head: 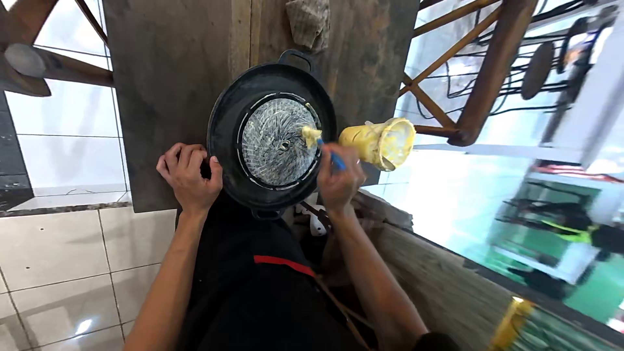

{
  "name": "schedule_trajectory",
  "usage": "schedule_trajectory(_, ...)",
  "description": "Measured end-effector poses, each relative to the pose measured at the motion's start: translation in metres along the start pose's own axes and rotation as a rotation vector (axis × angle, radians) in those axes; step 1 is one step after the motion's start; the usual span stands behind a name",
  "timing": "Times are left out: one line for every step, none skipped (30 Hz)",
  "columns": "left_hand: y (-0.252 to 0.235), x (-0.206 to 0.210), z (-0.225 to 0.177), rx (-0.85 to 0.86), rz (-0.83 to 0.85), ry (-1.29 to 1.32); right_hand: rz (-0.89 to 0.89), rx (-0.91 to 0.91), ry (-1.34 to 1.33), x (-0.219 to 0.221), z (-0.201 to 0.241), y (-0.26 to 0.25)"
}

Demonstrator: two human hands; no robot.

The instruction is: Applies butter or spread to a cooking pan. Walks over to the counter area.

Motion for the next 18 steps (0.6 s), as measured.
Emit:
schedule_trajectory(-0.001,0.0,0.0,0.001,0.005,0.003,0.001,-0.022,0.002,-0.004,0.007,0.015)
schedule_trajectory(-0.001,0.0,0.0,0.003,0.003,0.004,0.011,-0.026,-0.013,-0.008,0.014,0.027)
schedule_trajectory(-0.001,0.0,0.001,0.002,-0.001,0.004,0.038,-0.015,-0.034,-0.012,0.021,0.032)
schedule_trajectory(-0.001,0.0,0.002,0.003,-0.002,0.001,0.088,0.013,-0.046,-0.018,0.026,0.031)
schedule_trajectory(-0.001,0.0,0.003,0.007,0.0,-0.004,0.153,0.064,-0.055,-0.023,0.028,0.023)
schedule_trajectory(0.0,0.0,0.003,0.011,0.006,-0.009,0.227,0.131,-0.063,-0.027,0.025,0.012)
schedule_trajectory(0.0,0.0,0.003,0.013,0.01,-0.015,0.295,0.205,-0.076,-0.029,0.018,-0.002)
schedule_trajectory(0.0,0.0,0.003,0.014,0.008,-0.02,0.328,0.267,-0.088,-0.028,0.01,-0.017)
schedule_trajectory(0.0,0.001,0.003,0.016,0.004,-0.024,0.321,0.305,-0.091,-0.025,0.003,-0.03)
schedule_trajectory(-0.001,0.001,0.003,0.017,0.003,-0.027,0.288,0.314,-0.093,-0.022,0.0,-0.039)
schedule_trajectory(-0.001,0.001,0.002,0.017,0.0,-0.031,0.245,0.287,-0.077,-0.018,0.001,-0.043)
schedule_trajectory(0.0,0.001,0.002,0.017,-0.004,-0.035,0.219,0.235,-0.035,-0.014,0.006,-0.043)
schedule_trajectory(0.001,0.0,0.001,0.013,-0.004,-0.039,0.224,0.158,0.013,-0.01,0.015,-0.036)
schedule_trajectory(0.002,0.0,0.001,0.008,-0.004,-0.04,0.229,0.057,0.034,-0.007,0.027,-0.025)
schedule_trajectory(0.001,0.0,0.002,0.01,-0.014,-0.037,0.215,-0.069,-0.003,-0.005,0.04,-0.012)
schedule_trajectory(-0.001,0.001,0.003,0.016,-0.026,-0.037,0.217,-0.171,-0.102,-0.004,0.05,-0.003)
schedule_trajectory(0.0,0.001,0.003,0.024,-0.032,-0.036,0.257,-0.196,-0.227,-0.004,0.056,-0.001)
schedule_trajectory(0.0,0.002,0.003,0.029,-0.033,-0.038,0.32,-0.121,-0.326,-0.003,0.053,-0.007)
Point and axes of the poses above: each hand's wrist, its own y-axis away from the middle knuckle, its own x-axis out of the palm, z = x × y, the point moved 5 cm from there along -y, towards the middle knuckle, and after that the axes turned 1 degree about y, right-handed, at the moved point
